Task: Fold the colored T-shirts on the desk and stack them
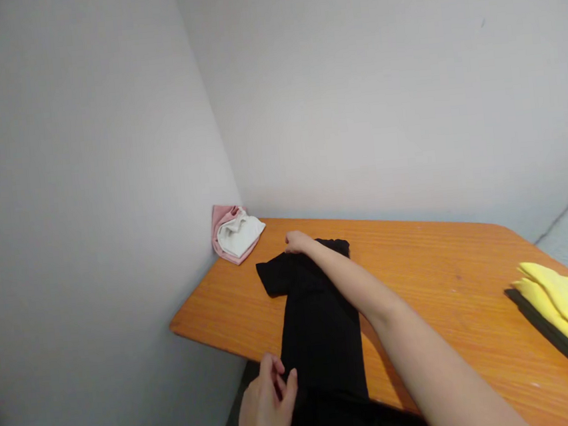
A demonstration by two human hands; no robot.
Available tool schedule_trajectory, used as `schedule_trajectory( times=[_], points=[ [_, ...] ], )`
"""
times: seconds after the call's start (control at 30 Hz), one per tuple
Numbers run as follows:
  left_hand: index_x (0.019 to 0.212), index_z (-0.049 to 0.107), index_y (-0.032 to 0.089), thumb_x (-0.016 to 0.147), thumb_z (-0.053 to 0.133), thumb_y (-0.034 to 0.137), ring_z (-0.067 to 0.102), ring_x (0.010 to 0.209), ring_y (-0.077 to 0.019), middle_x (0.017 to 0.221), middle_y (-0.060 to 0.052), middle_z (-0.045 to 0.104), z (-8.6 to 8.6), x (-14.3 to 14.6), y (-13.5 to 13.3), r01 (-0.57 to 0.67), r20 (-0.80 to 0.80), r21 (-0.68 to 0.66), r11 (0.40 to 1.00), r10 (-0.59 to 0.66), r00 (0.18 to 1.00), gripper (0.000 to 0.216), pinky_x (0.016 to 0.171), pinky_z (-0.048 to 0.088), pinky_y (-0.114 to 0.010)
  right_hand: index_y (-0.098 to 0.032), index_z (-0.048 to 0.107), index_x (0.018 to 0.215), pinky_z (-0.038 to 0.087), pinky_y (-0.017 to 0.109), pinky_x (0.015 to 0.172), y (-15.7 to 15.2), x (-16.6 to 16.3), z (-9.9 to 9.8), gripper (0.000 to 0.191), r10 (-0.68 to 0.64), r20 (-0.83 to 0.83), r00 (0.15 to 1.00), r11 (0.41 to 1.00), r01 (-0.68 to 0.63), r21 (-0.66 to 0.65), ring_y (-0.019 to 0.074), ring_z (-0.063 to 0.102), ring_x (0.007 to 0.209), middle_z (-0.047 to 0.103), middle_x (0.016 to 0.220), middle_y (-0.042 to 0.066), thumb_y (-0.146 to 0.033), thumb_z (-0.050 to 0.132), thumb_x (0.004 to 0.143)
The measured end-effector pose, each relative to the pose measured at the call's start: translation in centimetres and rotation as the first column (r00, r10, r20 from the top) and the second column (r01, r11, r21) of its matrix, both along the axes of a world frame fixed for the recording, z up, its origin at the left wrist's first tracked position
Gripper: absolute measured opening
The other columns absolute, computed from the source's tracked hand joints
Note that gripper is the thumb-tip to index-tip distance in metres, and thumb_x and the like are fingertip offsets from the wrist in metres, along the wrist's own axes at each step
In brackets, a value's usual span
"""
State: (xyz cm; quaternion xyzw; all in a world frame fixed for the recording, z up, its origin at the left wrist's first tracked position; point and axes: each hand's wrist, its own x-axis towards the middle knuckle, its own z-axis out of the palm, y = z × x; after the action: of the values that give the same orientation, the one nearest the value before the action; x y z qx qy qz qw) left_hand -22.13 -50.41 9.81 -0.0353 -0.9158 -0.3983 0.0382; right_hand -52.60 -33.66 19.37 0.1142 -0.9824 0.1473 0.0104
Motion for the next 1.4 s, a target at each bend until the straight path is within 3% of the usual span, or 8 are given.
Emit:
schedule_trajectory(
  times=[0.17,0.4,0.6,0.77,0.93,1.1,1.27,1.4],
  points=[
    [0.090,0.047,0.023,0.095,0.041,0.045,0.062,0.067,-0.0196,0.070,0.000,0.059,-0.2,-0.4,-0.5,-0.111,-0.074,-0.110,0.988,0.103,0.992,0.024,0.062,0.036,-0.028,-0.013,0.063,0.100,0.049,0.035,0.084,2.4,0.4,0.0,0.024,-0.008,0.059,0.998,1.000,0.008,-0.005,0.0192,0.060,0.094,0.063,0.103,0.008,-0.036,0.062,0.092],
    [0.093,0.054,0.022,0.094,0.042,0.027,0.062,0.070,-0.0177,0.076,-0.001,0.062,-0.4,-1.4,-0.1,0.003,-0.058,-0.071,0.998,-0.007,0.998,0.013,0.064,0.037,-0.027,-0.015,0.057,0.062,0.045,0.026,0.063,7.2,2.3,1.3,0.025,0.015,0.334,0.943,0.997,0.010,-0.074,0.0199,0.060,0.072,0.058,0.063,0.003,-0.030,0.074,0.072],
    [0.086,0.052,0.022,0.093,0.043,0.027,0.062,0.066,-0.0177,0.069,0.000,0.060,-0.7,-1.5,-0.2,0.018,0.008,-0.077,0.997,-0.017,1.000,0.012,0.061,0.035,-0.026,-0.015,0.058,0.084,0.048,0.021,0.053,0.9,2.7,3.0,0.024,0.114,0.453,0.884,0.948,0.039,-0.316,0.0153,0.063,0.062,0.065,0.070,0.007,-0.037,0.055,0.091],
    [0.084,0.054,0.023,0.098,0.037,0.042,0.065,0.069,-0.0191,0.071,0.000,0.065,1.0,-2.8,-2.5,-0.054,-0.015,-0.125,0.991,0.052,0.999,0.028,0.062,0.036,-0.027,-0.015,0.052,0.107,0.053,0.023,0.067,-3.3,5.0,2.7,0.025,0.217,0.304,0.928,0.870,-0.042,-0.491,0.0144,0.068,0.074,0.070,0.089,0.010,-0.033,0.035,0.103],
    [0.095,0.056,0.020,0.101,0.031,0.038,0.065,0.087,-0.0207,0.091,-0.006,0.068,3.9,-10.0,-5.1,-0.134,-0.259,-0.250,0.959,0.067,0.964,0.031,0.074,0.043,-0.029,-0.012,0.057,0.110,0.043,0.042,0.098,-0.1,10.2,-0.6,0.020,0.087,0.018,0.996,0.905,-0.071,-0.419,0.0261,0.060,0.108,0.064,0.112,0.017,-0.021,0.047,0.095],
    [0.107,0.060,0.011,0.098,0.040,0.035,0.060,0.106,-0.0260,0.108,-0.016,0.066,5.8,-21.4,-4.1,-0.096,-0.273,-0.469,0.878,-0.041,0.961,0.033,0.090,0.041,-0.034,0.001,0.046,0.139,0.024,0.052,0.113,1.0,15.1,-6.2,0.064,0.038,-0.259,0.965,0.996,-0.058,-0.072,0.0379,0.026,0.139,0.036,0.146,0.026,-0.046,0.047,0.096],
    [0.072,0.066,0.015,0.082,0.061,0.052,0.061,0.103,-0.0331,0.087,-0.017,0.069,5.0,-27.4,-2.8,0.017,-0.124,-0.525,0.851,-0.096,0.988,0.039,0.087,0.042,-0.036,-0.004,0.030,0.150,0.014,0.055,0.115,-0.7,17.1,-8.9,0.090,0.041,-0.152,0.987,0.998,-0.034,0.052,0.0375,0.006,0.144,0.014,0.155,0.019,-0.073,0.030,0.092],
    [0.060,0.058,0.018,0.079,0.066,0.044,0.064,0.080,-0.0242,0.068,-0.006,0.064,4.6,-28.6,-3.3,0.115,-0.009,-0.473,0.874,-0.135,0.991,0.032,0.072,0.042,-0.030,-0.004,0.022,0.152,0.007,0.056,0.116,-0.9,17.5,-8.3,0.095,0.041,-0.076,0.996,0.998,-0.037,0.049,0.0379,0.000,0.144,0.004,0.156,0.018,-0.076,0.026,0.090]
  ],
)
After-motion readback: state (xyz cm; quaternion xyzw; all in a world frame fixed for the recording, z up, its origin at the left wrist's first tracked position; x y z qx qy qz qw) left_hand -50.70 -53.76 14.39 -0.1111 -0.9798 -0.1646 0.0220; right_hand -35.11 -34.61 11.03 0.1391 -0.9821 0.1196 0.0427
